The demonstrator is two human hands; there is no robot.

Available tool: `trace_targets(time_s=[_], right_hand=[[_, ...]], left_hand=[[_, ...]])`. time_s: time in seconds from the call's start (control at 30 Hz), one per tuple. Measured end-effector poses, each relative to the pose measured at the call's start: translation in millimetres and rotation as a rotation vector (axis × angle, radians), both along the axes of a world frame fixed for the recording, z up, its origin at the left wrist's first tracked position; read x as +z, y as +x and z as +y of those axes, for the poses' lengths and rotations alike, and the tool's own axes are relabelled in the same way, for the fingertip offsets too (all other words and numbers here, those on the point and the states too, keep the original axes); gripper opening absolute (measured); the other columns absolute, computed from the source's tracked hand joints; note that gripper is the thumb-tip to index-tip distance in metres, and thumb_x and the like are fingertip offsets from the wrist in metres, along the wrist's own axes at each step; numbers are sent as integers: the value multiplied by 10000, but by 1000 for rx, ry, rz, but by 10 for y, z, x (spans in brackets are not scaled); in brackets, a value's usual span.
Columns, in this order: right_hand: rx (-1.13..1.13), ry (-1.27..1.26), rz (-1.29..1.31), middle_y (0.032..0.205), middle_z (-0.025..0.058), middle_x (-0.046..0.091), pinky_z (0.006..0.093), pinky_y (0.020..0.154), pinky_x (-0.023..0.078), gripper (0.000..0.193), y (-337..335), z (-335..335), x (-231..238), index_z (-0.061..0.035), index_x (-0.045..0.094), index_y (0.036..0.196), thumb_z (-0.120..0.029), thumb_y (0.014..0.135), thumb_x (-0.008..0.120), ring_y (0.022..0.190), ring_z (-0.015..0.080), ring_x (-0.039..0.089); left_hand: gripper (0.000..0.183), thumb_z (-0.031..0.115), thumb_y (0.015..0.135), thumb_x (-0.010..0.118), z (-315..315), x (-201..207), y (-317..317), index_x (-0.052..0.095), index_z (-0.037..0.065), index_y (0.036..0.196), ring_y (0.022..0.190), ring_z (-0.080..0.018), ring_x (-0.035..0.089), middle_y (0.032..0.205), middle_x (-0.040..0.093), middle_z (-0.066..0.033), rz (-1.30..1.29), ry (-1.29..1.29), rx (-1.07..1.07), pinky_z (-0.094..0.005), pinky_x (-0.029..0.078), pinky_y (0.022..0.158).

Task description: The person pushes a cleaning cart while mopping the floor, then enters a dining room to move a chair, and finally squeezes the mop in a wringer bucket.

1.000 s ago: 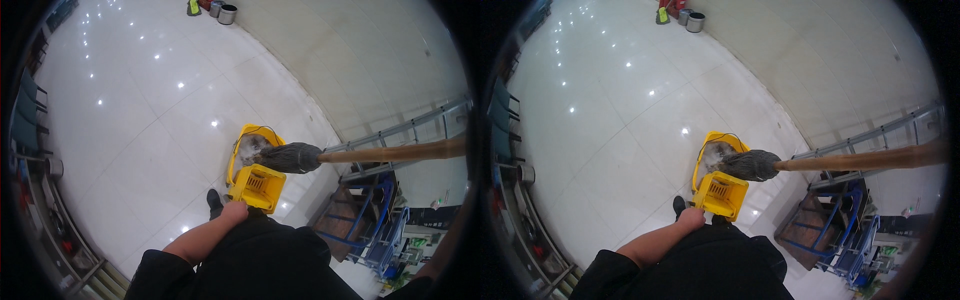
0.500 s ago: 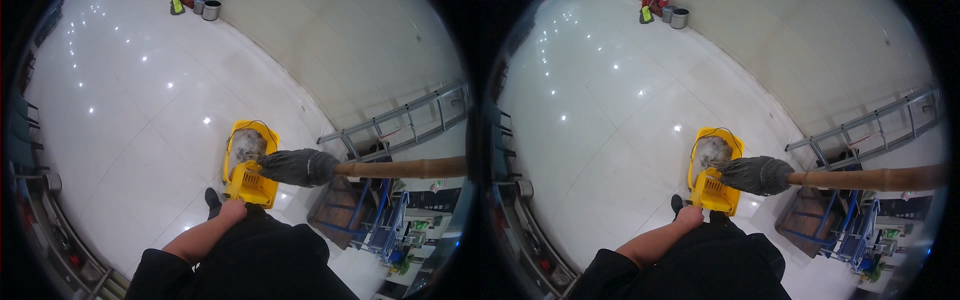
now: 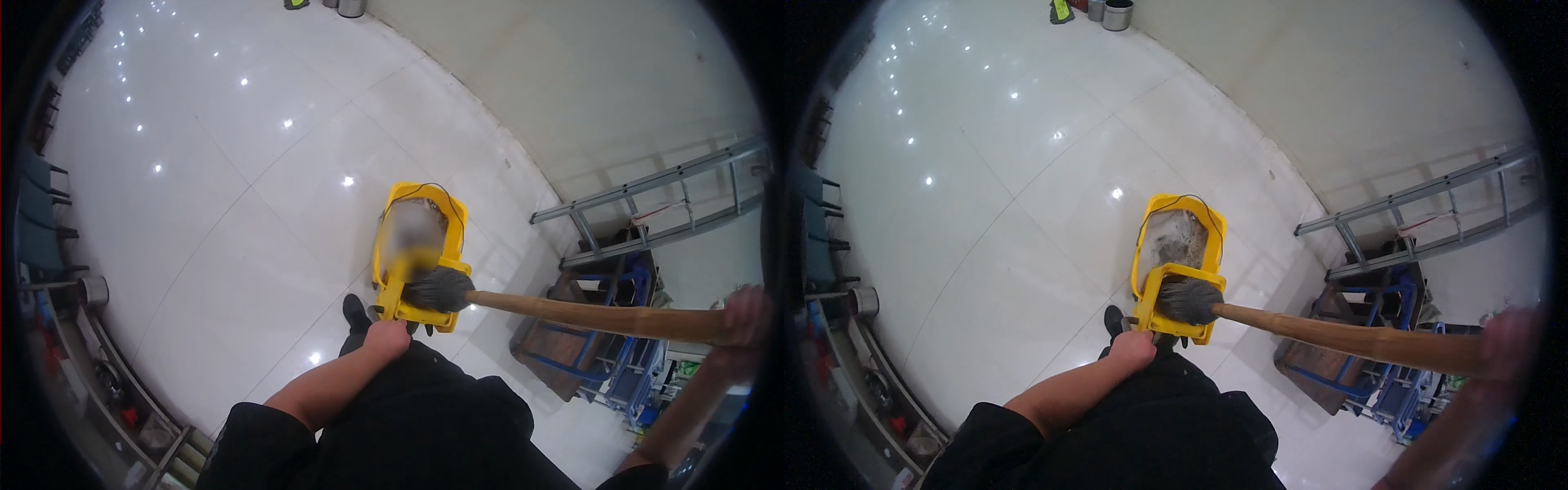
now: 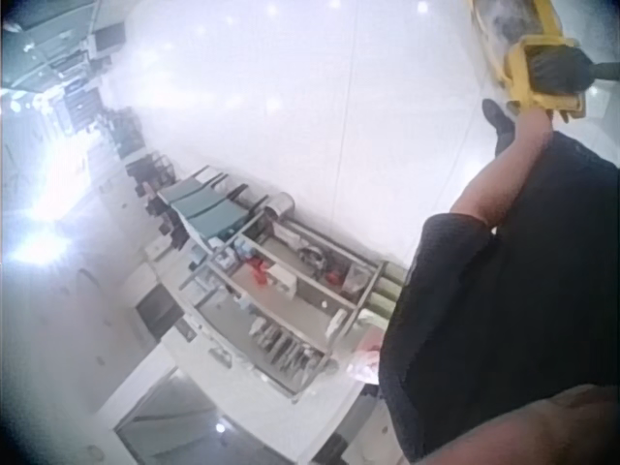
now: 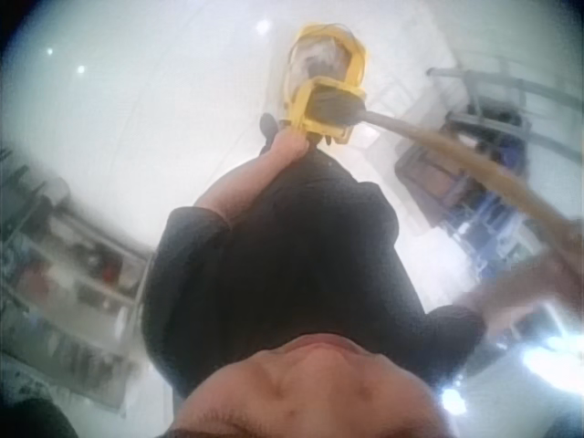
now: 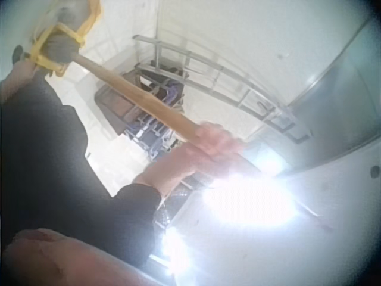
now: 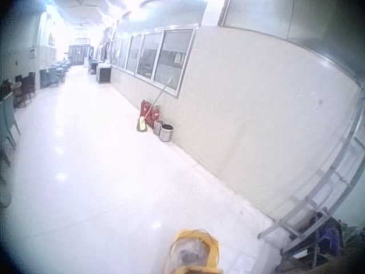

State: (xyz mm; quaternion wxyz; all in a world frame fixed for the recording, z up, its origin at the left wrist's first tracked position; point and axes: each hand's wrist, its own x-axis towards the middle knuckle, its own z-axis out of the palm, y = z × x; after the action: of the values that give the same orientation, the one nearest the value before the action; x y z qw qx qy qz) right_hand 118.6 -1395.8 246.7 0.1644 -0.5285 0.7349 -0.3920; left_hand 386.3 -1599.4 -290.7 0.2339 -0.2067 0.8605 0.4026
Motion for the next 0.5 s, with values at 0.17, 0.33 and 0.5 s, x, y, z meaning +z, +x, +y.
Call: trace_targets(time_s=[0.17, 0.33, 0.5], right_hand=[[-137, -272, -290, 676, 15, 528, 265, 608, 472, 284, 526, -550, -961, -140, 447, 804, -330, 824, 657, 599, 121, 527], [5, -331, -342, 694, 50, 602, 296, 601, 527, 285, 526, -352, -1014, -131, 483, 800, -321, 812, 695, 583, 139, 589], [-93, -339, -339, 677, 30, 573, 276, 641, 514, 323, 627, -358, -1260, -135, 446, 817, -360, 799, 677, 599, 123, 571]], left_hand=[[250, 197, 834, 469, -9, 48, -99, 660, 55, 910, 850, -328, 656, 874, 677, -165, -58, -3, -6, -442, 515, 758], [232, 225, 818, 517, -48, -121, -335, 654, 43, 861, 818, -355, 655, 845, 674, -183, -21, -73, 70, -465, 516, 729], [189, 201, 815, 540, -323, -207, -649, 634, 63, 903, 824, -349, 649, 843, 672, -168, -29, -138, 192, -462, 519, 734]])
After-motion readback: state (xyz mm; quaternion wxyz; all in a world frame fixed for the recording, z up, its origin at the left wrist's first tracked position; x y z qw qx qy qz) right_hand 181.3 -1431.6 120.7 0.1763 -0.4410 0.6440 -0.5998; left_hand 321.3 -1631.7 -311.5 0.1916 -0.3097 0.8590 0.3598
